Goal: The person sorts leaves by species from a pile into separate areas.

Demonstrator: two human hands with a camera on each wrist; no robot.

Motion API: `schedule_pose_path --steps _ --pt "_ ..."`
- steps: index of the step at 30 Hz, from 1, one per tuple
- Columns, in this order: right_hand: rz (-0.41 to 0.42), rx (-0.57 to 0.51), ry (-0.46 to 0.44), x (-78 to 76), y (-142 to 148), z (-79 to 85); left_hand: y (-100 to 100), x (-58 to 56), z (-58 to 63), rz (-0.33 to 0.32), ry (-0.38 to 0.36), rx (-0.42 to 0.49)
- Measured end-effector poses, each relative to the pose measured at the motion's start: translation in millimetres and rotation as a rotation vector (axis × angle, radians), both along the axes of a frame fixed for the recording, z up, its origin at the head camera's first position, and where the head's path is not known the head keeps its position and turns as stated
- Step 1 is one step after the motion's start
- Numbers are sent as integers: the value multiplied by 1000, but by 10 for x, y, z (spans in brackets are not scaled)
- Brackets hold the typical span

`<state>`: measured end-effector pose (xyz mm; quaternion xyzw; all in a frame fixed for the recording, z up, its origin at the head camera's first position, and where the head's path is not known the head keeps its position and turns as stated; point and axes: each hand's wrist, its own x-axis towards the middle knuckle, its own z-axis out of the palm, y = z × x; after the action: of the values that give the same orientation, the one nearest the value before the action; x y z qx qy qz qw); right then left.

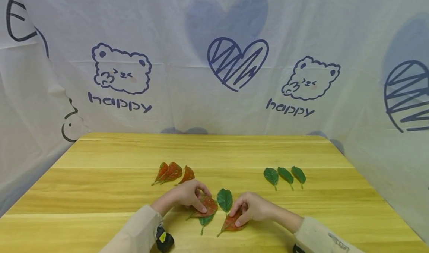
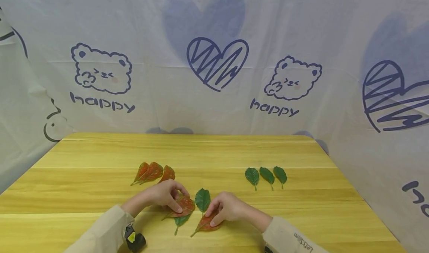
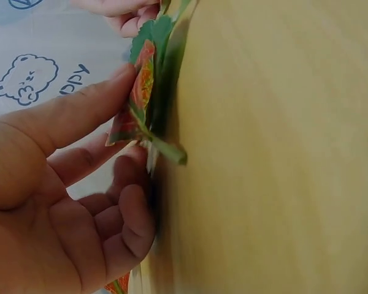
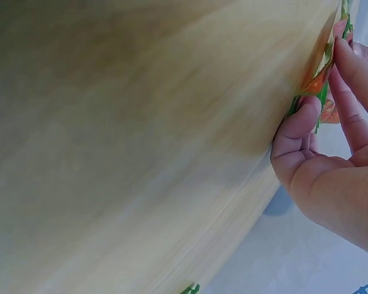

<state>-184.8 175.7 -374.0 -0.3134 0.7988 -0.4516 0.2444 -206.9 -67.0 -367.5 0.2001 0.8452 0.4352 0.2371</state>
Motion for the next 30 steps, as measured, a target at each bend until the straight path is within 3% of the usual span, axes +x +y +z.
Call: schedule_pose_path --steps 4,11,16,30 --pt "50 -28 36 -15 19 -3 -5 -3 -6 -19 35 21" --pt "-22 17 17 11 -16 -10 -3 -7 -16 -32 101 46" --pt "-16 4 12 7 -17 -8 -4 0 -3 -15 131 52" --pt "-33 38 28 8 -6 -26 -150 44 72 28 90 143"
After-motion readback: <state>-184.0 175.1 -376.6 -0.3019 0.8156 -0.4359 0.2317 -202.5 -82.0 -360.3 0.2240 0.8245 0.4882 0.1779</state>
